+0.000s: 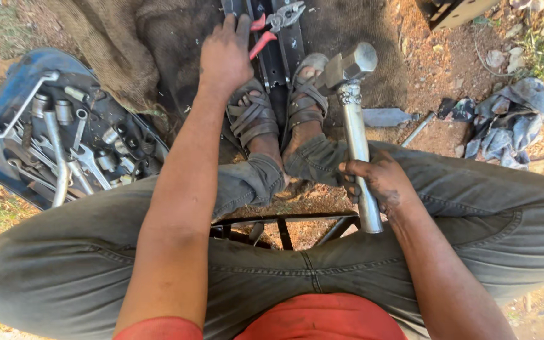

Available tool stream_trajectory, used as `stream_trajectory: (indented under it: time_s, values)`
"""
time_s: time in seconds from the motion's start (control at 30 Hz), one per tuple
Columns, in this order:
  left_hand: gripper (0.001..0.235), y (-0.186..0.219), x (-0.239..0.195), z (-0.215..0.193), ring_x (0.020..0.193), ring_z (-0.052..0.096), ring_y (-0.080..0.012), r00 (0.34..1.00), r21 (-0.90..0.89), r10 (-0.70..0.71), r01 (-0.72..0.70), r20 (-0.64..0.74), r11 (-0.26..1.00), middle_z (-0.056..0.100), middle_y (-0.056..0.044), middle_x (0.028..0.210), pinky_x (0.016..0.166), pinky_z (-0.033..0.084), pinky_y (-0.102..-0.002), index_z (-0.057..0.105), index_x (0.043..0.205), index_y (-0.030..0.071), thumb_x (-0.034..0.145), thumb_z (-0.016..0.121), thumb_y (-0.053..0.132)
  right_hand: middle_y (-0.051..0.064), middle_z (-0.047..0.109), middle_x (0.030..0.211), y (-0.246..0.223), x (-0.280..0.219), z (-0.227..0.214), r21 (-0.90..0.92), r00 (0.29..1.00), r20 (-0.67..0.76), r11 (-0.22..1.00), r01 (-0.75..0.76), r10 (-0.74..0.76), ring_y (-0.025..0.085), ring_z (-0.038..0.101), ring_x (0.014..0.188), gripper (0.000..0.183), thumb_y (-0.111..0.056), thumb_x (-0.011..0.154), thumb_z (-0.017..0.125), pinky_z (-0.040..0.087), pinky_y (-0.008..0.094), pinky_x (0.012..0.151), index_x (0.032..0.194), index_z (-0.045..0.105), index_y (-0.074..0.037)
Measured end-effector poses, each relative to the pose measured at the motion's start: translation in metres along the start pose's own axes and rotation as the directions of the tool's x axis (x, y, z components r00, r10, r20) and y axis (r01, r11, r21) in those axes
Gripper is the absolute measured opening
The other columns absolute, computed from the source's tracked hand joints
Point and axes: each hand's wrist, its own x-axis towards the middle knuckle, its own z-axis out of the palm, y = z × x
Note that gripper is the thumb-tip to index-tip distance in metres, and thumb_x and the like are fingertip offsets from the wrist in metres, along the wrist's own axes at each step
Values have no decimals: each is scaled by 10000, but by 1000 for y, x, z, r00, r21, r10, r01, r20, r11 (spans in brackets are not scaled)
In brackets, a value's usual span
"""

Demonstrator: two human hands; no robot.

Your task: The person sits cross-legged on a stool outdoors and uses a hammer and pliers to work on curved metal strips. They repeatedly strike the metal strips with the hammer while holding them with pliers, occasionally adjusting the position of the strips and the tools.

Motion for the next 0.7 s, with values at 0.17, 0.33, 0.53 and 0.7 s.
stream_trajectory:
  time_s: [0.17,0.33,0.53,0.7]
  values:
    - [671,0,-4,8,1040,632,-399,998,15,7,-6,-58,1000,591,-200,1180,833,550,-470,528,1303,22,674,759,49,95,597,580,-9,-1,5,0,999,15,1000,-28,28,181,551,416,219,-138,800,785,434,332,372,859,676,43]
    - [642,-1,-2,6,1000,634,-387,998,35,28,-26,-61,999,582,-188,1130,807,551,-467,525,1290,23,689,751,45,90,607,589,-10,-4,6,13,1000,-7,1000,3,-3,169,550,430,212,-114,785,796,437,330,382,877,673,32]
    - [615,0,-2,1,978,641,-365,997,68,41,-36,-68,997,573,-164,1086,790,558,-454,528,1257,41,683,751,52,96,638,643,-7,-4,3,-36,997,-55,998,51,-53,173,586,469,243,-96,770,821,459,325,423,861,657,59]
    - [611,2,-3,-1,981,644,-357,999,95,26,-21,-46,995,575,-156,1081,789,563,-444,523,1253,55,687,753,62,93,635,682,-15,-15,7,-51,993,-87,996,80,-84,173,574,476,263,-85,772,811,449,320,424,936,635,24]
